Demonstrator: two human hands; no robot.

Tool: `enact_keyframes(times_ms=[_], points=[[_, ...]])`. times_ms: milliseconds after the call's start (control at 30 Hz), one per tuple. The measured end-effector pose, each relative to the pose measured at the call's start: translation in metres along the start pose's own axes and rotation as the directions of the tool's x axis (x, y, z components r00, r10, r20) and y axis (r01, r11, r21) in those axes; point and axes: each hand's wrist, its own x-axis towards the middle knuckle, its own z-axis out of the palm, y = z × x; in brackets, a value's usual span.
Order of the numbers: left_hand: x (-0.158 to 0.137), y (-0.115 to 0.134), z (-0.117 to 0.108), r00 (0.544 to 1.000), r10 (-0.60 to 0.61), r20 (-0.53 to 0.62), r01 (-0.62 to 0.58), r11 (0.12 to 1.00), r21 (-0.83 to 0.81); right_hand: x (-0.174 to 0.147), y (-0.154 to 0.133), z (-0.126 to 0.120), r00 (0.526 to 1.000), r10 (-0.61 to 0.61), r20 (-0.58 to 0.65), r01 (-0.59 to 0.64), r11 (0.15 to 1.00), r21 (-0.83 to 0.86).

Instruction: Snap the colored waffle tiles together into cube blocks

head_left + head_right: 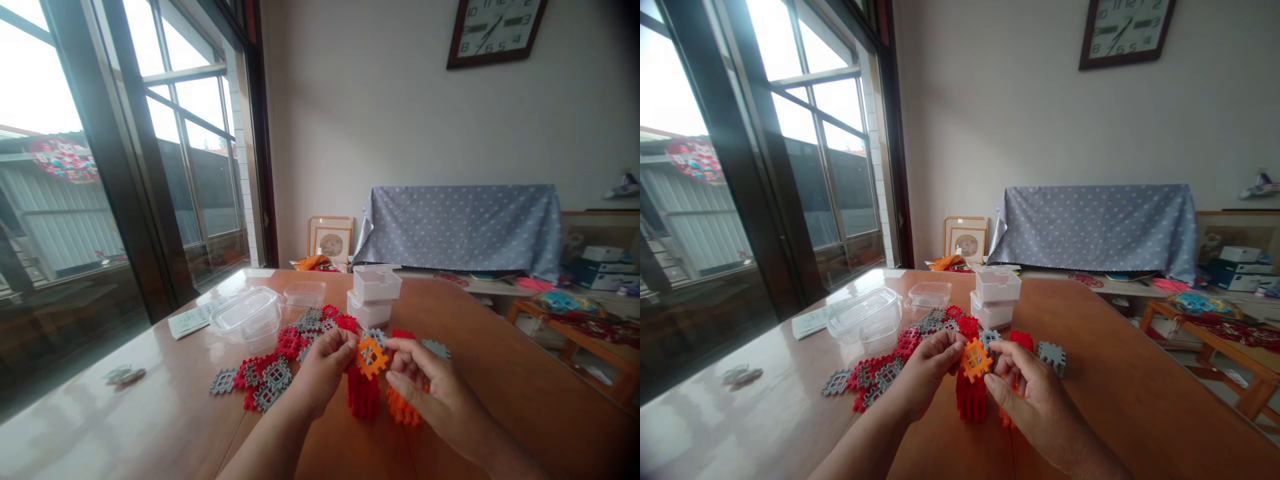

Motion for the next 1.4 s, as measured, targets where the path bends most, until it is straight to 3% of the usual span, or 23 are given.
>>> enact_keyframes(times_ms=[133,300,500,667,800,933,1133,1267,1400], points=[[-0.006,0.003,0.01,0.997,-0.079,0.023,0.081,0.992,-0.094,0.003,-0.003,0.007,0.999,0.037,-0.005,-0.036,0.99,0.136],[-0.012,0.006,0.012,0.983,-0.148,0.109,0.152,0.988,-0.03,0.005,-0.002,0.001,0.997,0.046,-0.057,-0.033,0.976,0.215],[-0.014,0.003,0.015,0.971,-0.202,0.129,0.201,0.979,0.017,0.004,-0.004,-0.003,0.995,-0.047,-0.089,0.051,0.998,0.045],[-0.013,0.001,0.021,0.97,-0.239,0.043,0.242,0.965,-0.1,0.002,-0.003,0.002,0.985,-0.118,-0.13,0.086,0.97,-0.229],[-0.013,-0.002,0.022,0.972,-0.225,0.063,0.232,0.959,-0.164,0.003,-0.004,0.003,0.983,-0.132,-0.13,0.075,0.926,-0.371],[-0.014,-0.006,0.022,0.974,-0.197,0.111,0.212,0.967,-0.143,0.004,-0.006,0.001,0.976,-0.176,-0.128,0.106,0.898,-0.426],[-0.016,0.002,0.021,0.975,-0.116,0.192,0.126,0.991,-0.044,0.005,-0.005,-0.016,0.972,-0.204,-0.113,0.149,0.918,-0.366],[-0.008,0.007,0.009,0.999,-0.04,0.035,0.038,0.999,0.032,0.006,0.009,-0.041,0.986,-0.133,-0.099,0.089,0.929,-0.358],[0.0,0.007,-0.006,0.994,-0.025,-0.109,0.033,0.997,0.075,0.005,0.024,-0.057,1.0,-0.015,0.003,0.015,0.942,-0.336]])
